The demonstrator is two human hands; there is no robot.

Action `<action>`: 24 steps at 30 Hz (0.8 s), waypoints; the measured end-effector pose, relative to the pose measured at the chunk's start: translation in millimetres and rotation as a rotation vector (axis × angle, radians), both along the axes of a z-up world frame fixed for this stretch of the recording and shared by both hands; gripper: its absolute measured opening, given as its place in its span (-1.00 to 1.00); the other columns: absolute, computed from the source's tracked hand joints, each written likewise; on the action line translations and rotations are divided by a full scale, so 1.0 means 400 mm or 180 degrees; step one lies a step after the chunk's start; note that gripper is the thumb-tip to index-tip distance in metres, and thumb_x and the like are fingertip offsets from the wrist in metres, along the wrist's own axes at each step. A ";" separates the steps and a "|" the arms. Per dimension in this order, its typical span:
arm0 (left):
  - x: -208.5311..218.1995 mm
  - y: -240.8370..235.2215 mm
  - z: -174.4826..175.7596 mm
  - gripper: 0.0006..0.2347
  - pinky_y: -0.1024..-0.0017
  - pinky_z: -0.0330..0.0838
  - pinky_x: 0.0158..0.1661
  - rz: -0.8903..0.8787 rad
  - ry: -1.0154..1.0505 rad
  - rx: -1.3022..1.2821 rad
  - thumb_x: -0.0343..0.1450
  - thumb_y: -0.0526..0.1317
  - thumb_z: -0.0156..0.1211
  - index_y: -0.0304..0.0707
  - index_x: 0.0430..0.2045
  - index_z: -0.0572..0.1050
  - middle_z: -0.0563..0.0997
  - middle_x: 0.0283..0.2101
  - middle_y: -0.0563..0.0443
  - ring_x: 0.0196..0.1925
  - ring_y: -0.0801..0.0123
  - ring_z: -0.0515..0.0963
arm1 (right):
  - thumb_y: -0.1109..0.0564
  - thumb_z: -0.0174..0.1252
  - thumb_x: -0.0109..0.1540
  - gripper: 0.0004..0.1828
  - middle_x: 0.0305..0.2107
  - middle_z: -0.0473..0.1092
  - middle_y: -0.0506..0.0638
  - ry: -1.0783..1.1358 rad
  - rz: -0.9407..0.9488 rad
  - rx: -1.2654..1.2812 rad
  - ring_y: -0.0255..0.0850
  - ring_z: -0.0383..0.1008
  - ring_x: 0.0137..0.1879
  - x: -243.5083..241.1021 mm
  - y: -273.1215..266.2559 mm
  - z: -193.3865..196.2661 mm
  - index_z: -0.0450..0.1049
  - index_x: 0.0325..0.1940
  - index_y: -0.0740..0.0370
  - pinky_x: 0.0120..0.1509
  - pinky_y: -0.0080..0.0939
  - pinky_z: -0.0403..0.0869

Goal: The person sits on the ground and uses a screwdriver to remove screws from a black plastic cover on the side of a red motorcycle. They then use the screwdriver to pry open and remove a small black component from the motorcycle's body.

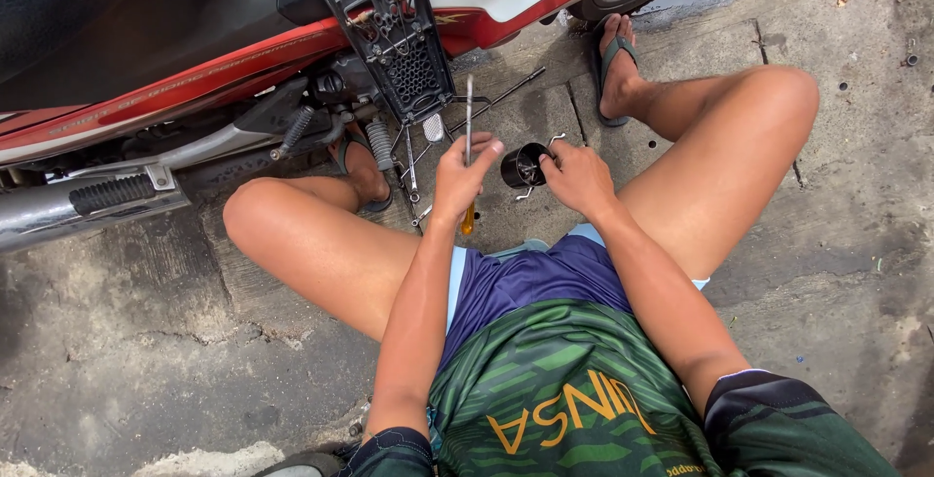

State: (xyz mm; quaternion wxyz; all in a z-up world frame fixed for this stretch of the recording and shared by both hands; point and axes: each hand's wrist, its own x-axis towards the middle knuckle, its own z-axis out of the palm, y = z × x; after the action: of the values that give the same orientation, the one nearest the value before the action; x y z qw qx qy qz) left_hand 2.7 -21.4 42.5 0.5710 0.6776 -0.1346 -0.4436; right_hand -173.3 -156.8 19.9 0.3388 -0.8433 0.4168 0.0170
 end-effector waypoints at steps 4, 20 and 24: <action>0.054 0.004 0.008 -0.85 0.70 0.17 -0.67 0.0731 0.0130 -0.0422 0.51 -0.19 0.18 -0.28 -0.22 0.57 0.73 -0.23 -0.07 -0.79 0.69 0.32 | -0.05 0.06 0.29 -0.69 -0.65 0.44 0.10 0.0601 0.0404 0.0212 0.15 0.54 -0.41 0.008 -0.010 -0.007 0.50 -0.38 0.19 -0.28 0.14 0.47; 0.102 0.016 -0.011 -0.77 0.60 0.09 -0.65 0.2162 0.1099 -0.1341 0.56 -0.15 0.06 -0.28 -0.45 0.46 0.63 -0.46 -0.23 -0.79 0.56 0.25 | -0.16 0.10 0.19 -0.56 -0.46 0.55 0.27 0.2008 0.1622 0.0772 0.25 0.60 -0.21 -0.035 -0.028 -0.384 0.67 -0.31 0.25 -0.14 0.24 0.55; 0.108 0.035 -0.007 -0.78 0.58 0.09 -0.64 0.2307 0.1232 -0.1344 0.56 -0.15 0.05 -0.27 -0.44 0.46 0.62 -0.45 -0.27 -0.78 0.52 0.25 | -0.24 0.07 0.22 -0.48 -0.38 0.56 0.34 0.2114 0.1414 0.0898 0.30 0.61 -0.13 -0.015 -0.030 -0.399 0.65 -0.28 0.27 -0.12 0.26 0.54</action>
State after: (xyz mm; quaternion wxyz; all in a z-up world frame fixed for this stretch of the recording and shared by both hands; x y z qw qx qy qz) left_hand 46.0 -7.2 39.7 0.8293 0.4546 0.1326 -0.2965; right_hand -179.1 -168.8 -139.7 0.2863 -0.8067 0.3051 0.4173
